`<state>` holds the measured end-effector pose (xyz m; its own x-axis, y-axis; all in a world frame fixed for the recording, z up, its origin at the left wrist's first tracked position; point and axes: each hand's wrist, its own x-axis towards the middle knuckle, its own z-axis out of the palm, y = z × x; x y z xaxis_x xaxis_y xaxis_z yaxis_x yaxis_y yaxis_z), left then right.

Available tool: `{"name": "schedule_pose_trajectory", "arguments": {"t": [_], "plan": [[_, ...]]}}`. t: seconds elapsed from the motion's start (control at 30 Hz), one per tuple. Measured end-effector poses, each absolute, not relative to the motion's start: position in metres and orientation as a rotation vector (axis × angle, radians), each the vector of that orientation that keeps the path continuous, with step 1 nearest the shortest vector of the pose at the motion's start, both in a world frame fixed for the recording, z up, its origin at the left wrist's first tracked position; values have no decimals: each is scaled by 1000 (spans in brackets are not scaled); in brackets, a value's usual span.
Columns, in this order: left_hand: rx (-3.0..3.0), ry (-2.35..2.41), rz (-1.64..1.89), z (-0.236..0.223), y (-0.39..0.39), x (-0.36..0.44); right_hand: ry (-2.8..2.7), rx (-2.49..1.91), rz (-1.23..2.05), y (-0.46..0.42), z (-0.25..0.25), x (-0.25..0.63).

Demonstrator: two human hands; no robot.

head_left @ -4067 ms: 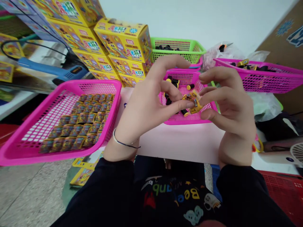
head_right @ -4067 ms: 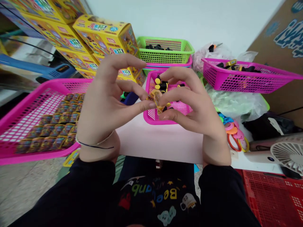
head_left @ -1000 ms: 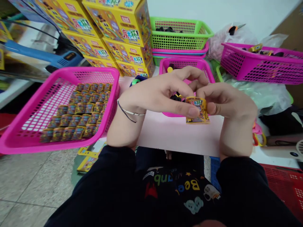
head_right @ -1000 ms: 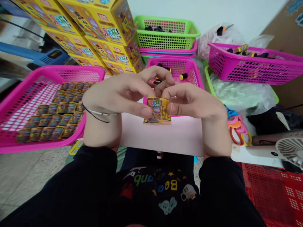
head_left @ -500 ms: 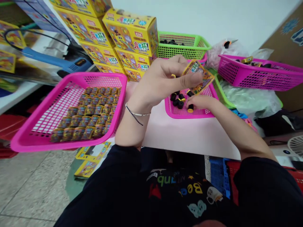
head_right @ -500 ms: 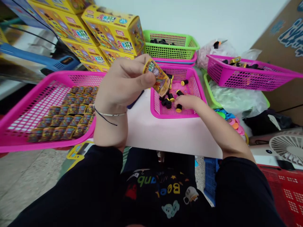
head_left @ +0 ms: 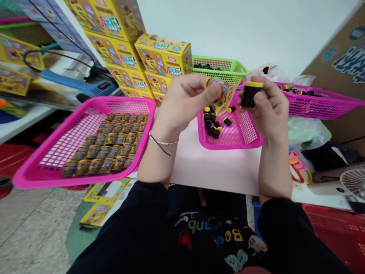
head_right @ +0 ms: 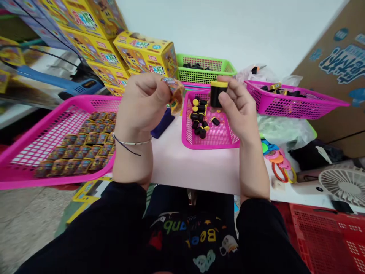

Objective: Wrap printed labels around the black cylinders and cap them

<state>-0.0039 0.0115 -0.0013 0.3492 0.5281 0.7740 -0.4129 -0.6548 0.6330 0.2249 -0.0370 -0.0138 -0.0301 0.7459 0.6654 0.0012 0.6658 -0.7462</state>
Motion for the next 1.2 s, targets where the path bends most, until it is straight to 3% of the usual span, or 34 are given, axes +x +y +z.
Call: {"name": "schedule_pose_trajectory", "arguments": {"t": [0.27,0.53,1.03,1.2], "plan": [[1836,18,1579,-6,17,6,-1545,-609,898,-56,-10,228],[1928,75,1436,-10,24,5,-1633,-544,582,-90,-2,213],[1891,216,1360,-8,5,7,-1690,-509,126,-75,-6,218],[2002,44,1398,-3,-8,1,-1676,-448,151,-69,-8,221]]}}
